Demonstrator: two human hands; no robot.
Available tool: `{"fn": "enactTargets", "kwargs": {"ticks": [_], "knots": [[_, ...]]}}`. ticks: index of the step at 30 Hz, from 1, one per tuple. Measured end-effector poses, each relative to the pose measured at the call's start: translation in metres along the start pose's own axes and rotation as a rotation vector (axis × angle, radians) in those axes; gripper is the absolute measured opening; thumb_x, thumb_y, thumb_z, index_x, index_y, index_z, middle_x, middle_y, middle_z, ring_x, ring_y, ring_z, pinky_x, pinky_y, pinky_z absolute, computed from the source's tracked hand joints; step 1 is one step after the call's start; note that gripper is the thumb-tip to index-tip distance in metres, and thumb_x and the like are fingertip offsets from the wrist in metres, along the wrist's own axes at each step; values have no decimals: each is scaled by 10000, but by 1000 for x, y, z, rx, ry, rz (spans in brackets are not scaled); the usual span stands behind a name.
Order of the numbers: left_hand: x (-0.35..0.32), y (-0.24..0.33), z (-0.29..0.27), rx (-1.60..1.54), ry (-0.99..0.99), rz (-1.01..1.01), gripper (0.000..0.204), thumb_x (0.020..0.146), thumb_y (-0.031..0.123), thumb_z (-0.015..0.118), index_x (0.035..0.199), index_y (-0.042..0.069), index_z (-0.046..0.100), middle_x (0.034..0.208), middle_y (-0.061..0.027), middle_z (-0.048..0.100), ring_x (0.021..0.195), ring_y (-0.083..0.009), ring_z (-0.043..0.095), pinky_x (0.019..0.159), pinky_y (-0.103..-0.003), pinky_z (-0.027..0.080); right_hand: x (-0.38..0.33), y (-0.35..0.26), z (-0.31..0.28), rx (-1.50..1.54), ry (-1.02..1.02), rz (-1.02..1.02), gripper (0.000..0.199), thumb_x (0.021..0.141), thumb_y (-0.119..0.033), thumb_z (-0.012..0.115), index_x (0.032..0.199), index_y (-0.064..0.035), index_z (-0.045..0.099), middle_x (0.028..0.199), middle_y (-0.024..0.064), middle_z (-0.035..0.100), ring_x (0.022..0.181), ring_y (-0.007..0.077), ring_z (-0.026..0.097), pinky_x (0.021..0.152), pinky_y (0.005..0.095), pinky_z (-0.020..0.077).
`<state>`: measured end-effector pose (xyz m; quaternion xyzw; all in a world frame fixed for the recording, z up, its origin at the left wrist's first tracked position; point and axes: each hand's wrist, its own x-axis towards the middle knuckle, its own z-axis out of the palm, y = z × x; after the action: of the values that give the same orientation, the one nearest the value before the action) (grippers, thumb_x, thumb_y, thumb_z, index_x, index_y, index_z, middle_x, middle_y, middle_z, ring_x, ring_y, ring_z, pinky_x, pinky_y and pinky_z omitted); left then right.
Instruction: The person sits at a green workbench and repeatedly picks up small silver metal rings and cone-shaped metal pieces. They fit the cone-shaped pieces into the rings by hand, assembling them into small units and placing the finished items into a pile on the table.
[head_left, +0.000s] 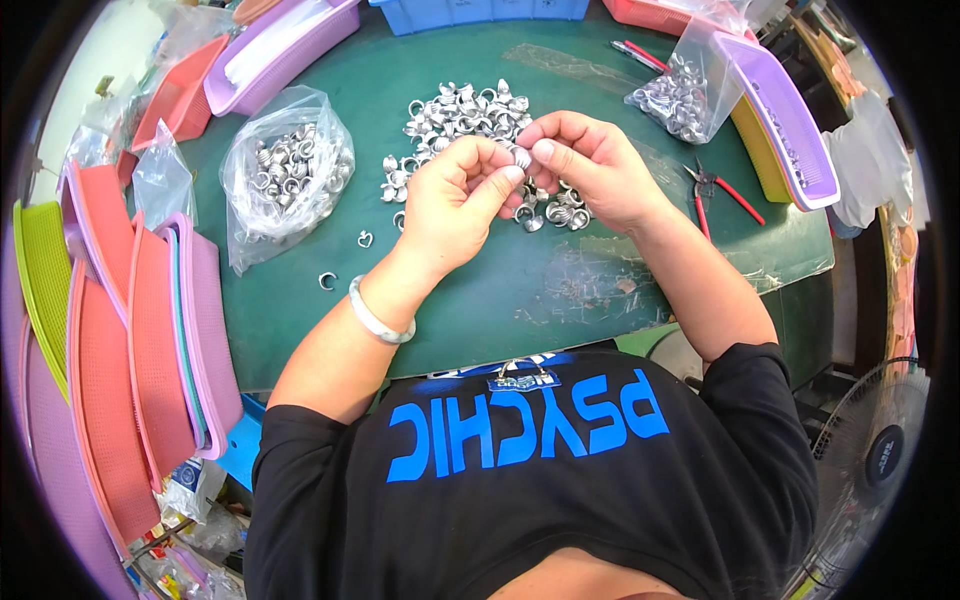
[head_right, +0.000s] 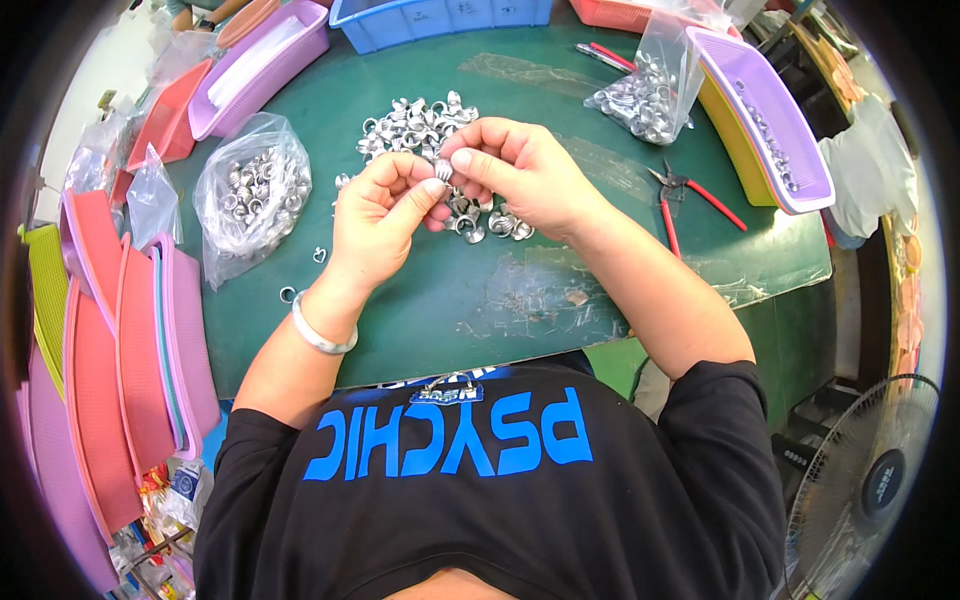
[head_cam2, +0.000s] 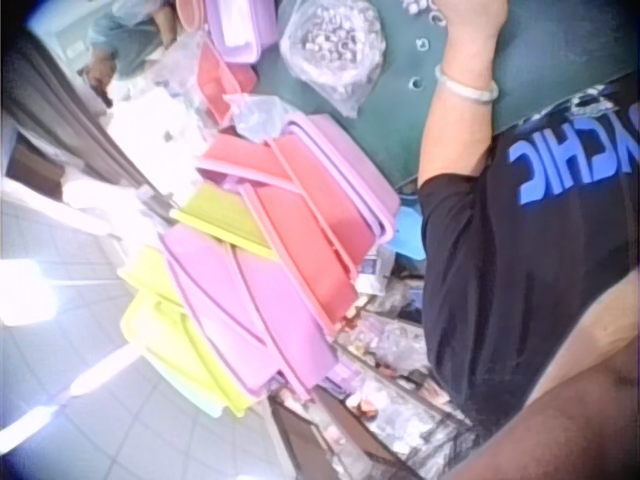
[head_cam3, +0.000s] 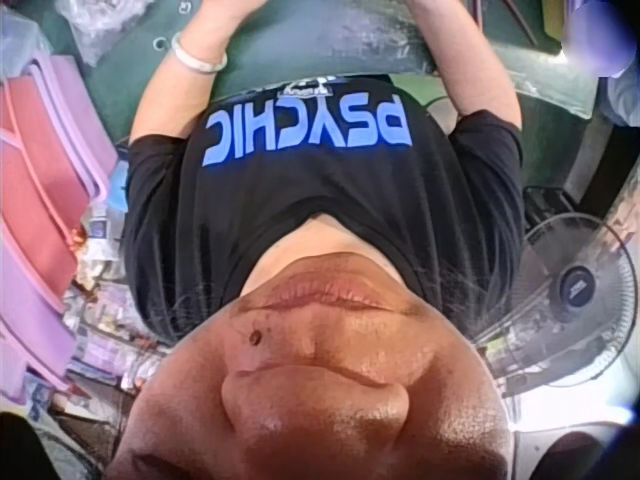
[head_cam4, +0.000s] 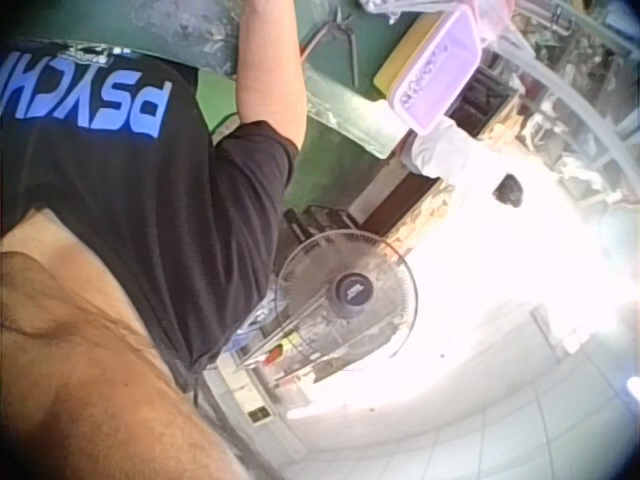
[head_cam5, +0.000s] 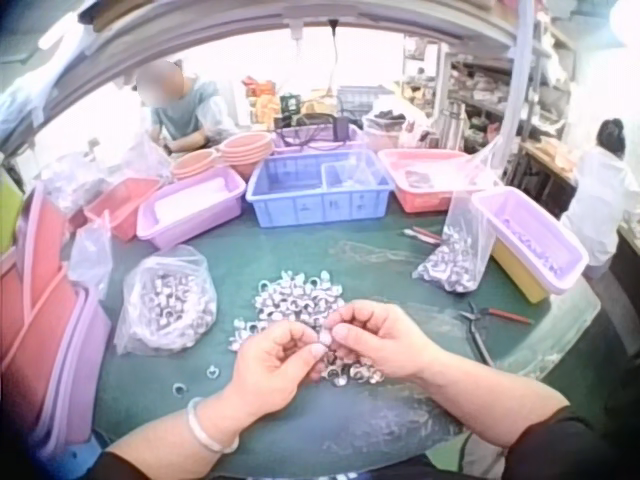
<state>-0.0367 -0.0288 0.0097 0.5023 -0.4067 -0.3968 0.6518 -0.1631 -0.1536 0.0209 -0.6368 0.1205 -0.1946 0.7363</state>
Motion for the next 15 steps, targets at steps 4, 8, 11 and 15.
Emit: {"fn": "enactTargets", "kwargs": {"ticks": [4, 8, 11, 15], "knots": [[2, -6, 0, -167, -20, -112, 58, 850, 62, 541, 884, 18, 528, 792, -63, 595, 681, -130, 595, 619, -252, 506, -2, 2, 0, -26, -1, -72, 205, 834, -70, 560, 1023, 10, 563, 847, 13, 581, 732, 68, 521, 681, 214, 445], [3, -11, 0, -221, -42, -120, 69, 859, 88, 542, 889, 32, 514, 824, -66, 594, 716, -147, 604, 645, -272, 515, -4, 9, -5, -20, -60, -110, 277, 815, 14, 548, 1090, 18, 517, 933, 45, 578, 856, 97, 548, 783, 242, 453], [2, -10, 2, -232, -20, -101, 67, 856, 76, 541, 881, 18, 518, 827, -72, 596, 735, -144, 601, 667, -261, 510, -4, 12, 2, -175, 26, -256, 311, 785, 26, 566, 1091, -2, 521, 864, 32, 586, 792, 85, 537, 733, 236, 450], [2, -10, 3, -260, -12, -79, 120, 856, 76, 544, 952, 4, 532, 868, -78, 601, 762, -144, 600, 682, -256, 506, -5, 13, 3, -379, 45, -450, 361, 751, 55, 573, 1100, -14, 513, 820, 48, 586, 737, 99, 558, 688, 237, 463]]}}
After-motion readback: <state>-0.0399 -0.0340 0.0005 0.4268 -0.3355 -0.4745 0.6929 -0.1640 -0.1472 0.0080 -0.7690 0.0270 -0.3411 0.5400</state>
